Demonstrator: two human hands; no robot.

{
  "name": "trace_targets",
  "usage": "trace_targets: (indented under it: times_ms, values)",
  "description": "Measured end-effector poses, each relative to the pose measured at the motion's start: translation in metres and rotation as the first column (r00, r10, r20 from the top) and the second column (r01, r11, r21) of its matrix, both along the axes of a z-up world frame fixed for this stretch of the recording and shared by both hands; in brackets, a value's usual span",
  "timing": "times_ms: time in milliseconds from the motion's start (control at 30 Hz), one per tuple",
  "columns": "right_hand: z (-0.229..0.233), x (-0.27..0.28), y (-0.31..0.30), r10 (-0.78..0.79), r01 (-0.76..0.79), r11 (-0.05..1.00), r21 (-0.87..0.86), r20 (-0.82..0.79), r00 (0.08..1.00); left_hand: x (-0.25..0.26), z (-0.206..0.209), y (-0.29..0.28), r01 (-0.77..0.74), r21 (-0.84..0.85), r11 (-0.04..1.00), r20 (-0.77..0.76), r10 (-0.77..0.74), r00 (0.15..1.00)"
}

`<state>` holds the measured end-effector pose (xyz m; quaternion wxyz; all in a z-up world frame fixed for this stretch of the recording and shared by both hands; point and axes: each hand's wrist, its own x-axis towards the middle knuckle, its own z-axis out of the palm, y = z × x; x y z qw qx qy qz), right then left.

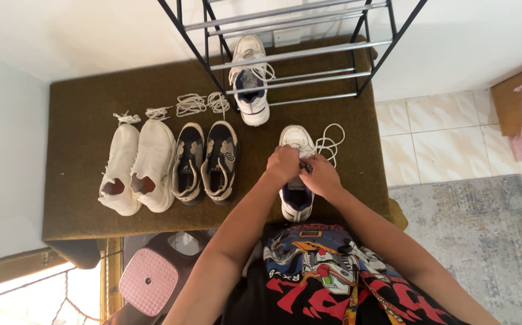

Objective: The person removes the laces from a white sneaker, then re-laces it by threading the laces through the eyelets and tying a knot. The person repeats the process on a second white sneaker, threading the laces and tying them.

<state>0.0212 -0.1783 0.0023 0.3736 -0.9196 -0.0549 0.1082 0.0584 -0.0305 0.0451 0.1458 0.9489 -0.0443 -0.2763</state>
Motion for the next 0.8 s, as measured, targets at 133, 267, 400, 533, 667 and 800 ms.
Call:
trace_targets:
  times_ms: [133,267,400,533,667,800]
  values:
    - [0.004,-0.001,-0.003,0.009,-0.008,1.0,0.026,-0.013,1.0,0.008,-0.043,0.022,-0.162,-0.175,0.971,0.087,0.179,0.98]
    - [0.005,-0.003,-0.005,0.0,-0.001,0.998,0.069,0.013,1.0,0.009,-0.071,0.062,0.151,0.154,0.977,0.222,-0.183,0.958]
    - [0.005,-0.004,-0.002,-0.014,0.016,0.995,0.099,-0.025,1.0,-0.009,-0.059,0.068,-0.367,-0.238,0.899,0.132,0.404,0.905]
    - [0.007,-0.003,-0.001,0.016,-0.018,0.996,0.082,0.025,1.0,-0.01,-0.02,0.042,-0.079,-0.495,0.865,0.515,0.365,0.776]
    - [0.004,-0.003,0.004,0.003,-0.003,1.0,0.014,0.005,1.0,-0.007,0.009,0.019,-0.067,-0.402,0.913,0.143,0.135,0.98]
    - [0.003,-0.002,0.001,-0.002,0.002,1.0,0.001,0.005,1.0,-0.004,0.01,0.007,-0.032,-0.19,0.981,0.061,0.044,0.997]
